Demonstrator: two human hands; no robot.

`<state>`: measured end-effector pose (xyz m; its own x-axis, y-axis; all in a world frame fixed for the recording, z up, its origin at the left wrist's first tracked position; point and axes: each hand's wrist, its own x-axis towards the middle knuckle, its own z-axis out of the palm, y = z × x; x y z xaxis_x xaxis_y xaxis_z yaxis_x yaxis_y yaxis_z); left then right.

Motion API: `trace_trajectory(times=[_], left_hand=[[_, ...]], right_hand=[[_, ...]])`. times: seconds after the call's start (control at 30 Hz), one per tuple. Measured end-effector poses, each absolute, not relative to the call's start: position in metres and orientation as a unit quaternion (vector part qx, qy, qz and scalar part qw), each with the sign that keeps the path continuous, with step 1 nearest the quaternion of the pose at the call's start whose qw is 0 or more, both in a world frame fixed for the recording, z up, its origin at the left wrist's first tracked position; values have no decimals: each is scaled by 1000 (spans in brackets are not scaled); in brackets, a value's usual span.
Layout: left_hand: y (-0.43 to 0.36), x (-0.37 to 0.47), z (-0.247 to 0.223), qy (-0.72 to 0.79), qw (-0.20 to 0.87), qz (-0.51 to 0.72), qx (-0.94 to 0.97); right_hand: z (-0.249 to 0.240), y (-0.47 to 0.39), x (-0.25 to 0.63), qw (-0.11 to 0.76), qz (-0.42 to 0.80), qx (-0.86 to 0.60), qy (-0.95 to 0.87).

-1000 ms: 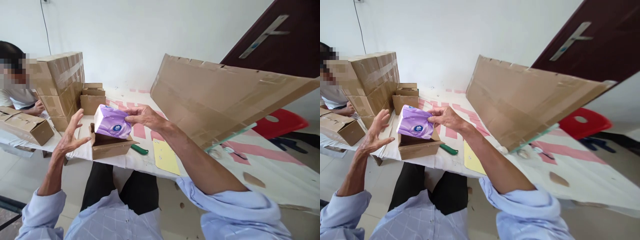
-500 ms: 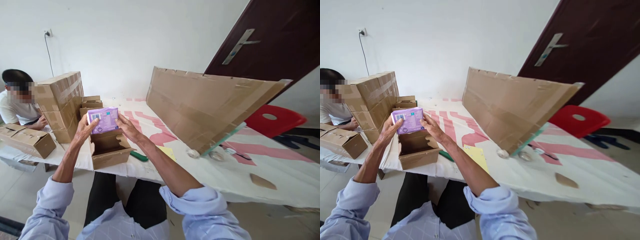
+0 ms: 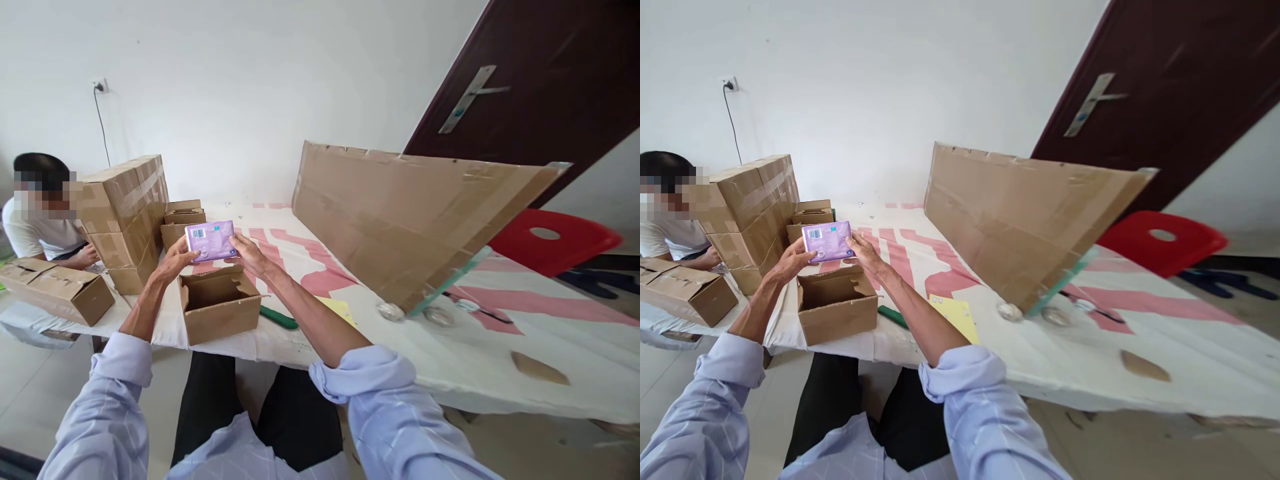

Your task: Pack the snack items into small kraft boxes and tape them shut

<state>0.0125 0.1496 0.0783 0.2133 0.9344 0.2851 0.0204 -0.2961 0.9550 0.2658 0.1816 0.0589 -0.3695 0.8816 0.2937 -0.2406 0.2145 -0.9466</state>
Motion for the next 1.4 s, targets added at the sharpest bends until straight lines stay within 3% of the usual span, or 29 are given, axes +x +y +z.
trace_trajectory(times=[0.43, 0.67, 0.87, 1.07, 1.23, 1.4], left_hand=[[145, 10, 65, 409, 474, 470, 622], [139, 11, 73, 404, 464, 468, 635], [138, 2, 109, 432, 395, 505, 634], [138, 10, 154, 426, 373, 432, 702], [132, 23, 146, 414, 333, 572, 625], [122, 36, 131, 315, 388, 681, 535]], right_hand=[[39, 173, 267, 428, 632, -263, -590], [48, 167, 264, 459, 602, -268, -596], [73, 171, 271, 479, 543, -279, -630], [110, 175, 264, 460, 468, -248, -713], [105, 164, 265, 503, 481, -296, -654], [93, 149, 266, 482, 550, -263, -629]])
